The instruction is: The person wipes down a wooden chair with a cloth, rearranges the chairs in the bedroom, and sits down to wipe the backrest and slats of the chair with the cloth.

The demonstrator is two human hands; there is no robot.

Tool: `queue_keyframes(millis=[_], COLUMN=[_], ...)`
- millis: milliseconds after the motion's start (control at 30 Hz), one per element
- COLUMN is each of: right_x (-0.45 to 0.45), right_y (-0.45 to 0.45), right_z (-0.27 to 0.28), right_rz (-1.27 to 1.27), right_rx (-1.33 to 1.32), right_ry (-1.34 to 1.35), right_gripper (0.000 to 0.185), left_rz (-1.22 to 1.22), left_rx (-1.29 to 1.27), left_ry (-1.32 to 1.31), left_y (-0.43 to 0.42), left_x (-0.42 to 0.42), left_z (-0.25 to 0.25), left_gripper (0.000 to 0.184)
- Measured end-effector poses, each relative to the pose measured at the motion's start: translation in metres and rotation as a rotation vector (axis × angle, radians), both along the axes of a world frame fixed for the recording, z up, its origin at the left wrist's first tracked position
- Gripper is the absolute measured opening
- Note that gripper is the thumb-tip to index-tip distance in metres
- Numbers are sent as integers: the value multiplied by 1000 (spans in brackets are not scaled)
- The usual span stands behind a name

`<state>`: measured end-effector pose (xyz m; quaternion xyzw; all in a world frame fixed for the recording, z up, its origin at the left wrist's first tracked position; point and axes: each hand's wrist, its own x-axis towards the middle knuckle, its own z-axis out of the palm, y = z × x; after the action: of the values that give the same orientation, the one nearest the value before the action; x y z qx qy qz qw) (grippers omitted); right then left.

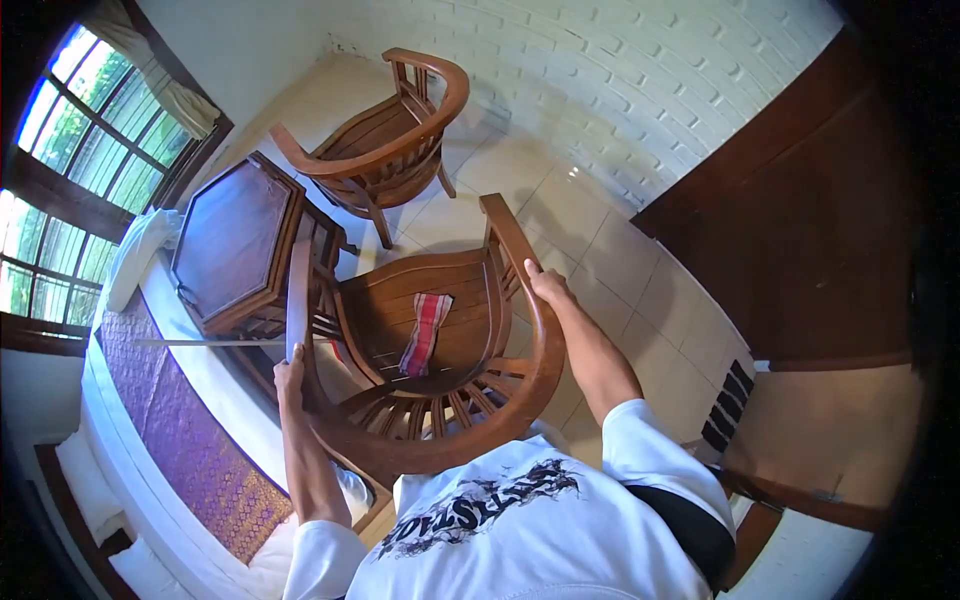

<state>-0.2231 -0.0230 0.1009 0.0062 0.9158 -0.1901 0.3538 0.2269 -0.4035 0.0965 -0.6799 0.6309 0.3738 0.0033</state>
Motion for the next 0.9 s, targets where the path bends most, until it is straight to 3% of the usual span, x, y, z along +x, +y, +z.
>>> queue_keyframes(millis=[67, 367, 567, 900], right_x=[-6, -54, -62, -82], right_y=[-5, -12, -20, -35], right_z=[-2, 15, 10, 0], right_rz=[-27, 123, 147, 217], right_rx=[70, 55, 54, -19], right_ry=[78, 162, 202, 249], right_gripper=[89, 99, 100, 106], left_rz=[27, 36, 129, 263], left_rx=[24, -62, -123, -86], left_ry=[31, 80, 100, 185], left_y=[8, 63, 83, 141], left_x=[1, -5, 5, -11], left_z=[5, 14, -27, -4], left_gripper=[78, 72, 70, 66])
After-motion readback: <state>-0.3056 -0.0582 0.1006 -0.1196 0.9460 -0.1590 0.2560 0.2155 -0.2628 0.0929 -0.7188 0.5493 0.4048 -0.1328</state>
